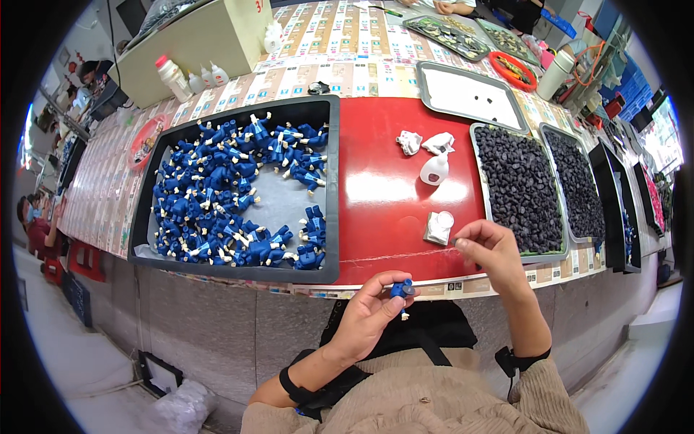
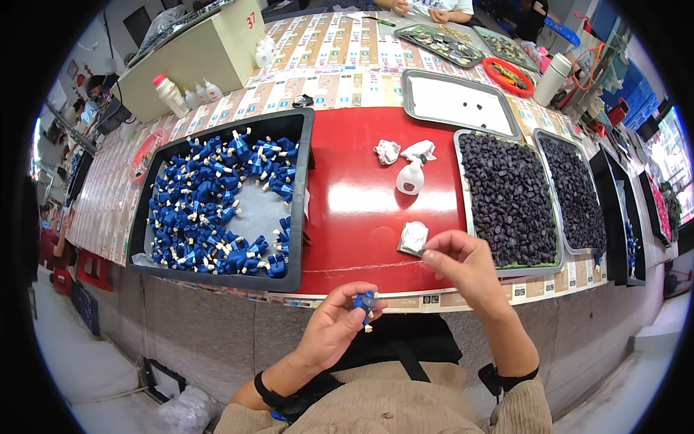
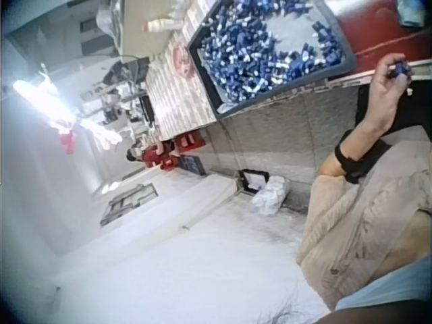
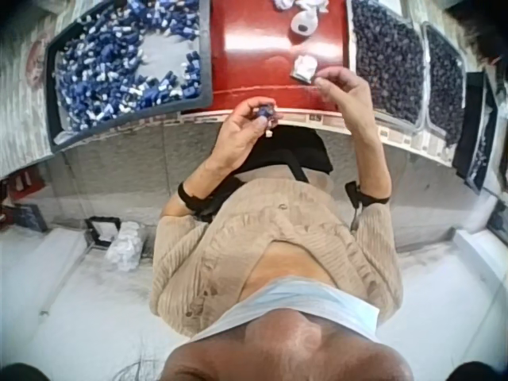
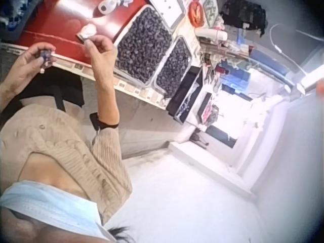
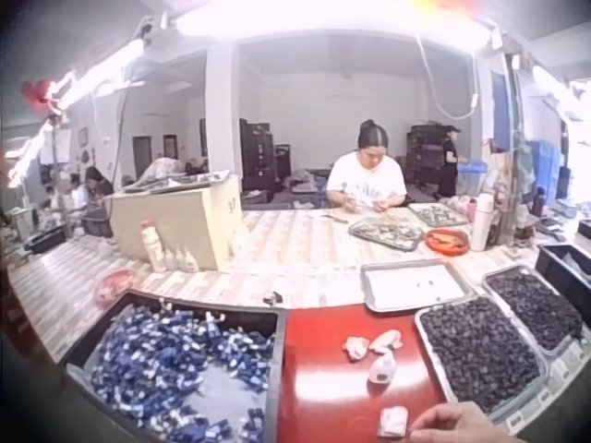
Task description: Manually assembling small blue and white plastic components at a workshop table.
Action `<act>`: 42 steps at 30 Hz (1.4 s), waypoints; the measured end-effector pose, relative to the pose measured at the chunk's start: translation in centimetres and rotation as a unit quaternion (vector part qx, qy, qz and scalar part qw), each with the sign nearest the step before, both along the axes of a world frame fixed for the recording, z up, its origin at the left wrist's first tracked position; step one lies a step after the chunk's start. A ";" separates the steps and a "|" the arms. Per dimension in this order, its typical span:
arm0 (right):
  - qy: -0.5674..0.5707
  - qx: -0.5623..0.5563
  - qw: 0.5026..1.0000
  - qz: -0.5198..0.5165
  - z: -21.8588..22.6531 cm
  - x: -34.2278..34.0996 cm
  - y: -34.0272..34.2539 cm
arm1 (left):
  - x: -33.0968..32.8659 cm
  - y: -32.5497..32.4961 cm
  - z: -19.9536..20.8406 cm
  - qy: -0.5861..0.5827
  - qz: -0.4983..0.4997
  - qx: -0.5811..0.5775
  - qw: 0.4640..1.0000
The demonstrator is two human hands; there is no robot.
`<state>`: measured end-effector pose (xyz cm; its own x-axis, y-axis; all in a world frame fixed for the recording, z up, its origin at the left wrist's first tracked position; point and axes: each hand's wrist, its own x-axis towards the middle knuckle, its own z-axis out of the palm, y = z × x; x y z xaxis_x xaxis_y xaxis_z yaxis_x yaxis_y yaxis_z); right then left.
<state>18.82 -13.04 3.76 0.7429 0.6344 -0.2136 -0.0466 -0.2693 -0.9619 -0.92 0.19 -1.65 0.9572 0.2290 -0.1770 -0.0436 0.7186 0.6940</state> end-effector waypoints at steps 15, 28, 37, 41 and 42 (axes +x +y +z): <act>0.280 0.140 0.947 0.073 -1.8 -4.8 -1.0 | 1.1 -0.7 0.1 -0.034 -0.004 0.086 0.996; 0.319 0.131 0.935 0.084 -2.8 -4.4 -1.7 | 1.2 -0.7 0.0 -0.029 -0.007 0.136 0.990; 0.405 0.166 0.892 0.113 -3.9 -4.3 -3.0 | 0.9 -0.9 0.5 -0.018 -0.020 0.183 0.983; 0.407 0.188 0.884 0.132 -4.0 -4.5 -3.0 | 0.6 -0.9 1.0 -0.023 -0.026 0.181 0.983; 0.405 0.190 0.884 0.136 -3.9 -4.5 -3.0 | 0.6 -0.9 1.1 -0.026 -0.024 0.183 0.982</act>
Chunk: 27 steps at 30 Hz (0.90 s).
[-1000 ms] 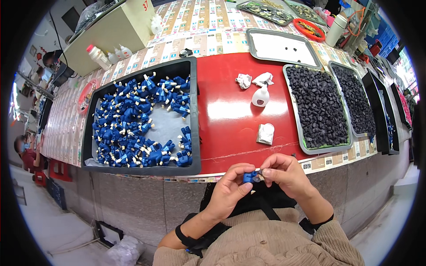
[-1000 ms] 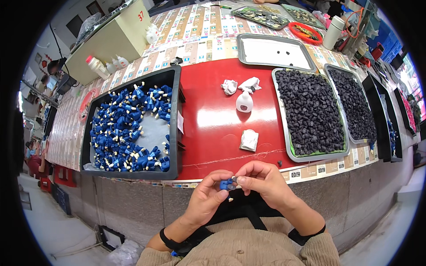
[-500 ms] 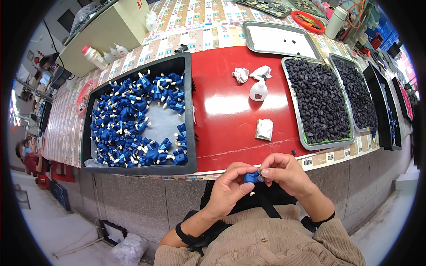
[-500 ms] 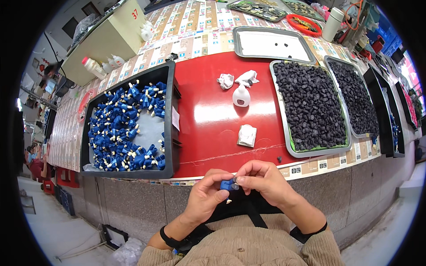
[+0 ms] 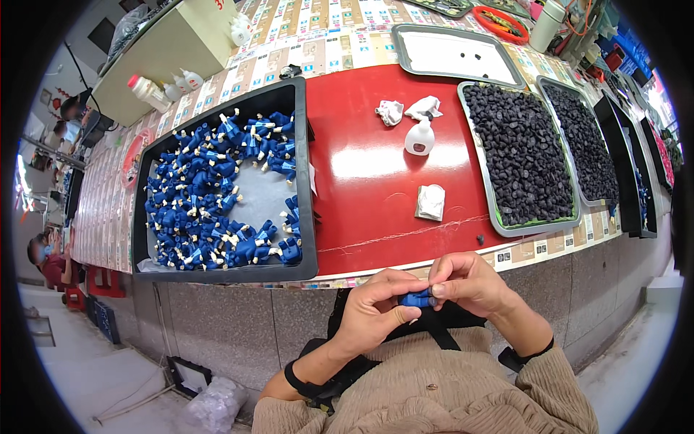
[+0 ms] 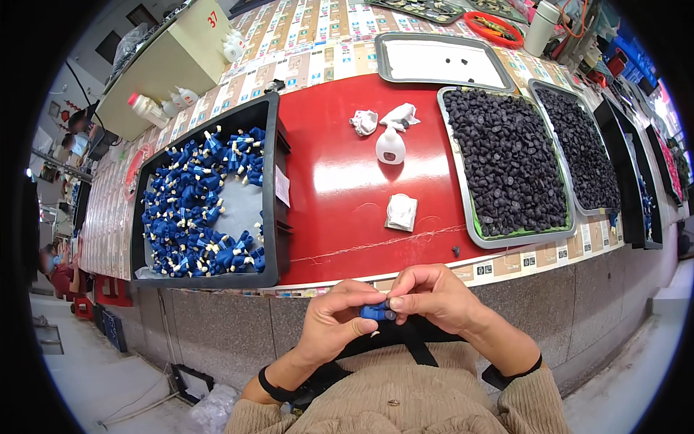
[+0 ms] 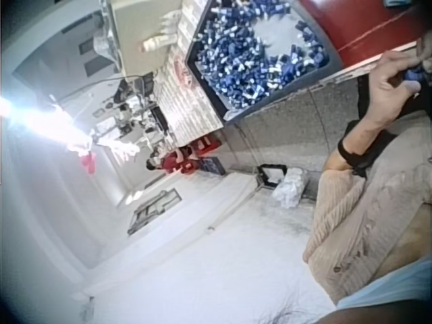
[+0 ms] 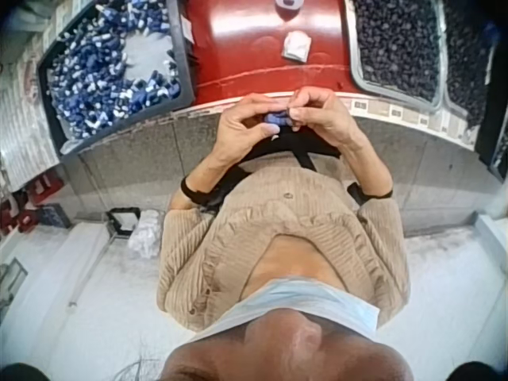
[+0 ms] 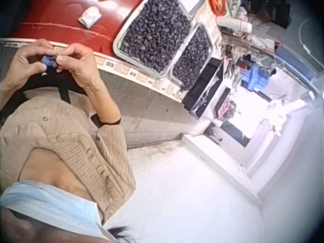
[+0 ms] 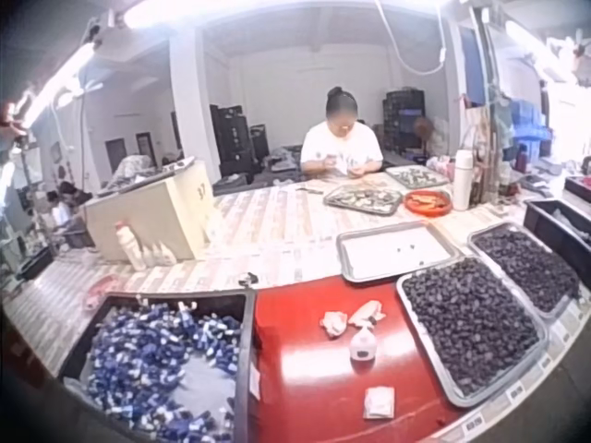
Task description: Manually assembling small blue and white plastic components at a workshop table.
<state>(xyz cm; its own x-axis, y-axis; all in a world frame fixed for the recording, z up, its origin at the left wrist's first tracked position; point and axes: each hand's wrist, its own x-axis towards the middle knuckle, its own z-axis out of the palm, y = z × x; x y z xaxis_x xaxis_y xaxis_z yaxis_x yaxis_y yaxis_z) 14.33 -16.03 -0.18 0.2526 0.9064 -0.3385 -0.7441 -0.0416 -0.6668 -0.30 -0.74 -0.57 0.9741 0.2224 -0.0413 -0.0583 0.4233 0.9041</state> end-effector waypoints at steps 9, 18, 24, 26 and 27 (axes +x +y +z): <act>-0.022 -0.019 0.999 -0.030 0.6 0.7 -0.2 | 1.3 0.4 0.9 0.043 -0.006 0.089 0.995; -0.126 0.018 0.987 -0.094 2.4 4.5 -3.7 | 1.7 -0.6 1.7 -0.020 -0.024 0.142 0.989; -0.354 -0.022 0.753 -0.554 7.1 16.1 -17.4 | -0.3 1.4 2.1 0.049 0.009 0.157 0.986; -0.360 -0.057 0.656 -0.661 7.3 21.1 -22.4 | -1.4 2.4 2.7 0.058 0.050 0.210 0.975; -0.382 -0.053 0.597 -0.704 6.7 24.0 -26.6 | -1.4 2.7 3.5 0.055 0.063 0.241 0.967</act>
